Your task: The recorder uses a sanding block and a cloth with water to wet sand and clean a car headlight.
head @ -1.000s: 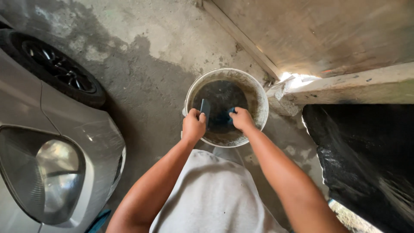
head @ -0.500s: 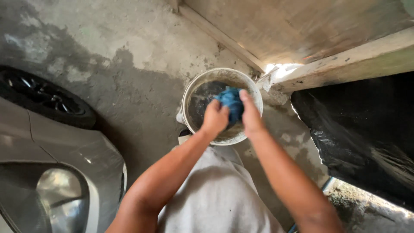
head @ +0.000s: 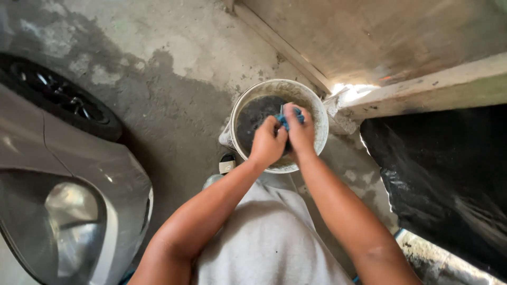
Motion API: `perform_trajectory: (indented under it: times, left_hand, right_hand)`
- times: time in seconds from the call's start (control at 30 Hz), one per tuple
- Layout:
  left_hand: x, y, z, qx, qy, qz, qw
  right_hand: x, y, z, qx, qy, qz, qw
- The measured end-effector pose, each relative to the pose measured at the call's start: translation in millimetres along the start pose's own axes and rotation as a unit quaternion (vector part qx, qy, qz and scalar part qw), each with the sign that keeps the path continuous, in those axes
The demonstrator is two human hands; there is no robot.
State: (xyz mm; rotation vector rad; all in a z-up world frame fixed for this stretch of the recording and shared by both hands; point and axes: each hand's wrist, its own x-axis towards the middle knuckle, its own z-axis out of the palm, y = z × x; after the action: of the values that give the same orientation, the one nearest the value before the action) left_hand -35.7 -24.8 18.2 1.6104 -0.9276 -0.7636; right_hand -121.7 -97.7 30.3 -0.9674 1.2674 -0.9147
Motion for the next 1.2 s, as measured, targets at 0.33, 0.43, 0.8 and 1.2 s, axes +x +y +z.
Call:
perform_trajectory:
  times: [0.33, 0.43, 0.8, 1.2]
  left_hand:
    - [-10.4, 0.0, 37.4, -0.049, 0.138, -0.133, 0.98]
    - [-19.8, -11.9, 65.0, -0.127, 0.156, -0.117, 0.973]
    - [-60.9, 23.7, 77.6, -0.195, 0.293, -0.189, 0.917]
    - [-155.7, 1.6, -27.0, -0.346, 0.439, -0.044, 0.828]
  right_hand:
    - [48.1, -12.1, -39.2, -0.037, -0.095, -0.027, 0.994]
    - [45.7, -18.8, -45.6, -0.143, -0.188, -0.134, 0.962]
    - [22.7, -36.6, -41.9, -0.214, -0.351, -0.217, 0.885]
    - [-119.0, -3.8, 49.2, -0.24, -0.535, -0.316, 0.746]
